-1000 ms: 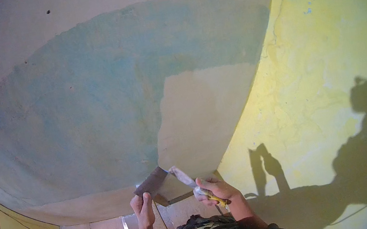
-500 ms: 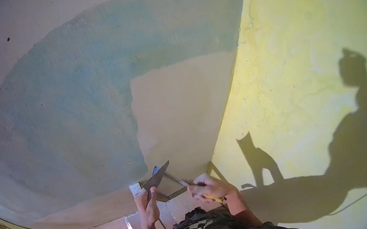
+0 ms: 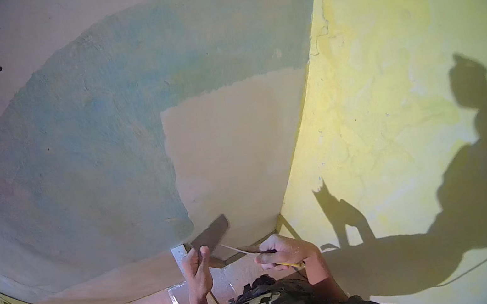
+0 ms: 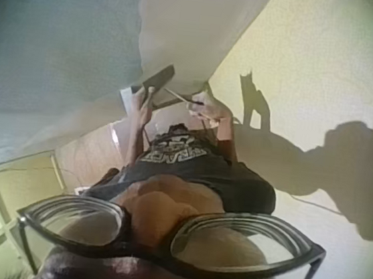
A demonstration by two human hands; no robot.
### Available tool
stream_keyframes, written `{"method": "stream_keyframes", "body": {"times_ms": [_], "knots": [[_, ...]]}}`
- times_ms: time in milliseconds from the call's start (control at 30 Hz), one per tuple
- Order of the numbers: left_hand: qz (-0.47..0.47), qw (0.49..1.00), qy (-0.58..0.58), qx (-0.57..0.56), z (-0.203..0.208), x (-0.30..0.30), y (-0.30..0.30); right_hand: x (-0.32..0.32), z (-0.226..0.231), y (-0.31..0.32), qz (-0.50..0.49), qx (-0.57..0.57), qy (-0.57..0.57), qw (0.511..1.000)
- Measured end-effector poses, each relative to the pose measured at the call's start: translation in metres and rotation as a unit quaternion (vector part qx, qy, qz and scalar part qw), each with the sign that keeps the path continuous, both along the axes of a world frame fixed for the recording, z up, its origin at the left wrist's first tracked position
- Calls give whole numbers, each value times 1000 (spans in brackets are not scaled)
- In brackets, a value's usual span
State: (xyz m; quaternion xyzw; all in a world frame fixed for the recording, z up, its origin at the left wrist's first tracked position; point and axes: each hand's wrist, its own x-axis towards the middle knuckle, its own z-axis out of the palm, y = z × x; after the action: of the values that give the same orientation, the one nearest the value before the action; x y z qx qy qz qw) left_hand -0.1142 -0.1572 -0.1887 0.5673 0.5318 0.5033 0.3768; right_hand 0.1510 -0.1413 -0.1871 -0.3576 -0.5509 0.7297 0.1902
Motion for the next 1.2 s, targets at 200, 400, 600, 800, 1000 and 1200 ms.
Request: {"method": "stream_keyframes", "body": {"times_ms": [200,400,600,800,1000,1200], "knots": [[-45,992,-119,-1,-8,-17,7,7,0,6,-122,23,-7,992],[-31,994,-95,-55,-10,-39,20,1,21,11,-402,37,144,904],[-30,990,-139,4,-5,-42,34,14,65,46,-480,337,-37,809],[-3,986,-165,35,3,-51,42,25,142,103,-506,483,-232,676],[34,977,-198,66,13,-46,29,10,178,128,-537,501,-303,607],[43,973,-212,83,23,-35,25,-18,174,123,-543,542,-285,575]]}}
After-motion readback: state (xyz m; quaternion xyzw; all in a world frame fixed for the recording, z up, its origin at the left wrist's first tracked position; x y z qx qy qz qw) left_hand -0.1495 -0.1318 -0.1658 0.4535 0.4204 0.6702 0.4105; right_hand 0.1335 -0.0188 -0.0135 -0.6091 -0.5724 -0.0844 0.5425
